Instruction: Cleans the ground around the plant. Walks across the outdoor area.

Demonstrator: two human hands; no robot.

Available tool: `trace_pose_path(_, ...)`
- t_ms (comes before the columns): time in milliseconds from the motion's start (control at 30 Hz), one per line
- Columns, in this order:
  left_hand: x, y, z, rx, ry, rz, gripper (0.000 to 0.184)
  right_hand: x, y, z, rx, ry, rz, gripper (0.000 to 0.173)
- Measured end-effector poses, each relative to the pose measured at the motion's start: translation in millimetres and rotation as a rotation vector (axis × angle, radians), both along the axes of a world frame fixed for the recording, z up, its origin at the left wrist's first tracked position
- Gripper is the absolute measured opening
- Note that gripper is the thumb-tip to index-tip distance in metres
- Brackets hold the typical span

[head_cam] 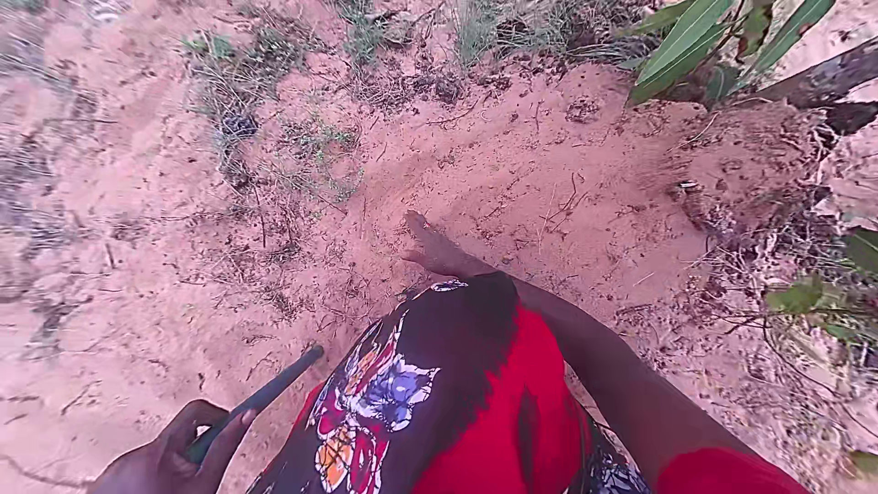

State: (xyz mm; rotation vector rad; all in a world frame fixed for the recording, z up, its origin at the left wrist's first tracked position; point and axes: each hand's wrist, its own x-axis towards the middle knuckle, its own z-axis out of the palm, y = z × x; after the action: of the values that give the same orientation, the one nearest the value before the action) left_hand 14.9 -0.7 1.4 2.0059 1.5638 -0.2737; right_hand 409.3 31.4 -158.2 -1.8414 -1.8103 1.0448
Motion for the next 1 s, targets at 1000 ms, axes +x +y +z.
trace_pose_path(1000,22,68,32,0.33,-0.591,0.05,0.021,-98,27,15,-0.056,0.282,0.462,0.049)
